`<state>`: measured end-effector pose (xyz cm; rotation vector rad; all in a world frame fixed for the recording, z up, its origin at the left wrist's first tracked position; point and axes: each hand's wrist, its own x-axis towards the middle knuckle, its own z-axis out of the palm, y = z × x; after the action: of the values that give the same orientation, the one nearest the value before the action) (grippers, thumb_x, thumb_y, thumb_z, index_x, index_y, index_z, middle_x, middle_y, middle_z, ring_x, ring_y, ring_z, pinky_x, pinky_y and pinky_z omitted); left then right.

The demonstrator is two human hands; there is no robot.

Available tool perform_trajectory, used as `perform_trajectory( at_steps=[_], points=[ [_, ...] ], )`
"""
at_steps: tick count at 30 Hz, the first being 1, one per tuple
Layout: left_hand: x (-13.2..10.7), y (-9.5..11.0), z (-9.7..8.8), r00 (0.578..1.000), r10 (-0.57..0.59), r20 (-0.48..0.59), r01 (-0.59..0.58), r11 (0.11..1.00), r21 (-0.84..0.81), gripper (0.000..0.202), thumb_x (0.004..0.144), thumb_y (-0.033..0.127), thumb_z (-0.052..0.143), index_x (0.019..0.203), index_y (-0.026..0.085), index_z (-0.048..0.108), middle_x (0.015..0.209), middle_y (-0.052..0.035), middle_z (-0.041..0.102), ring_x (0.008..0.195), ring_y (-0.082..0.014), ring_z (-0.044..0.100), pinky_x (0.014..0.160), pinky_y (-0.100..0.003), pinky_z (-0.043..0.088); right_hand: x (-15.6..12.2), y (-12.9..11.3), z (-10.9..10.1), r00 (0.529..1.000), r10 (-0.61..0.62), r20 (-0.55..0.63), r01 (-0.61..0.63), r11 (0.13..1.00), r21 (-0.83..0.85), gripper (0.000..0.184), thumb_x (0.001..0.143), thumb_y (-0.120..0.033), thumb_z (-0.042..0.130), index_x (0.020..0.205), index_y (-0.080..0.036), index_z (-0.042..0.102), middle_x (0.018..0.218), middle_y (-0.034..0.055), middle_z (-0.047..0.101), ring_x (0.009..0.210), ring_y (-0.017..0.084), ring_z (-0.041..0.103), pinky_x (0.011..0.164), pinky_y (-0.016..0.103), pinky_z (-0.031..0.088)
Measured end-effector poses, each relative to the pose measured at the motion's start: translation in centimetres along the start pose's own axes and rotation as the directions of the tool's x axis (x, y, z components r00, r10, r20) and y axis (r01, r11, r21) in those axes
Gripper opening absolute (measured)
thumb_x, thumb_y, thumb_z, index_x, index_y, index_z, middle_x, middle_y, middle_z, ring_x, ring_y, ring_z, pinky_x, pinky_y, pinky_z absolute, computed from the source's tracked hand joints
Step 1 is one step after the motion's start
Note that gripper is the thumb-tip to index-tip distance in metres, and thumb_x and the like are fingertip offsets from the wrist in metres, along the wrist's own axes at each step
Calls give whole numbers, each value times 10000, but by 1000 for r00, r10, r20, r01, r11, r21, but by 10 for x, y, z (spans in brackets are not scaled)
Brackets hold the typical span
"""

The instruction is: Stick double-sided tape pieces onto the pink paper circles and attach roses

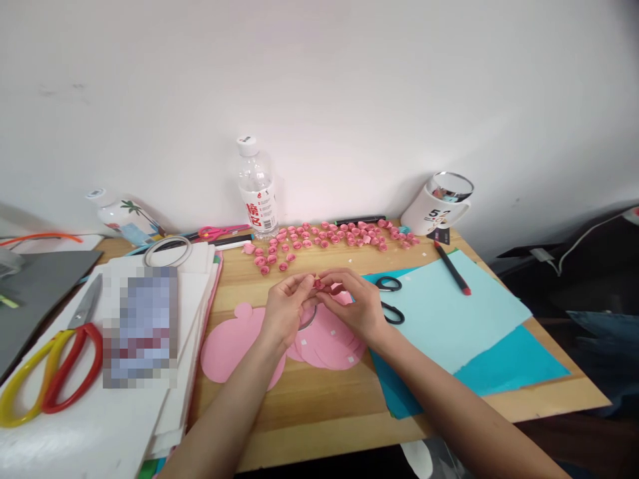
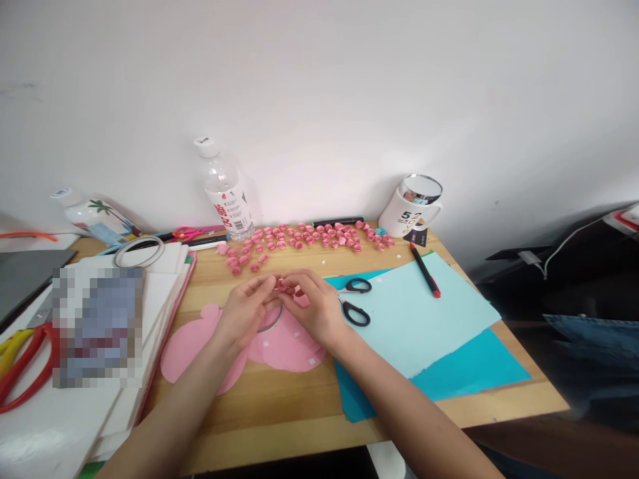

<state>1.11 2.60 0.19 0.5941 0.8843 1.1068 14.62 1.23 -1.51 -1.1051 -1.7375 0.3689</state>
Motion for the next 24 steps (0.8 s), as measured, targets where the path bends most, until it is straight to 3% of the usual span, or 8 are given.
perform_trajectory(
  at_steps=[10,15,19,24],
  points=[
    [1,1,-3,999,-20,-30,21,1000,12,268,704,343,713,757,95,626,766,-101,690,678,-206,684,714,-372,544,4,2,0,996,80,27,-76,991,-111,60,824,-219,562,875,-209,590,828,38,669,667,157,634,610,296,546],
    [2,6,-6,993,40,-112,-32,997,68,224,713,318,693,762,103,650,764,-82,673,653,-185,677,682,-336,538,28,23,0,990,74,117,-51,981,-187,58,813,-232,575,856,-199,595,802,31,657,640,144,626,565,262,511],
    [4,10,-9,981,92,-169,-82,995,65,196,688,289,700,745,107,655,711,-55,659,590,-148,652,605,-277,520,53,50,12,973,90,212,-29,961,-273,44,785,-139,568,800,-171,593,762,24,650,643,130,608,569,229,465],
    [6,14,-12,974,115,-197,-106,993,57,177,659,261,706,733,108,657,731,-54,658,550,-124,621,542,-255,504,67,63,36,971,82,224,-7,948,-319,72,742,-98,576,774,-161,592,719,28,638,624,141,576,562,233,413]
  ],
)
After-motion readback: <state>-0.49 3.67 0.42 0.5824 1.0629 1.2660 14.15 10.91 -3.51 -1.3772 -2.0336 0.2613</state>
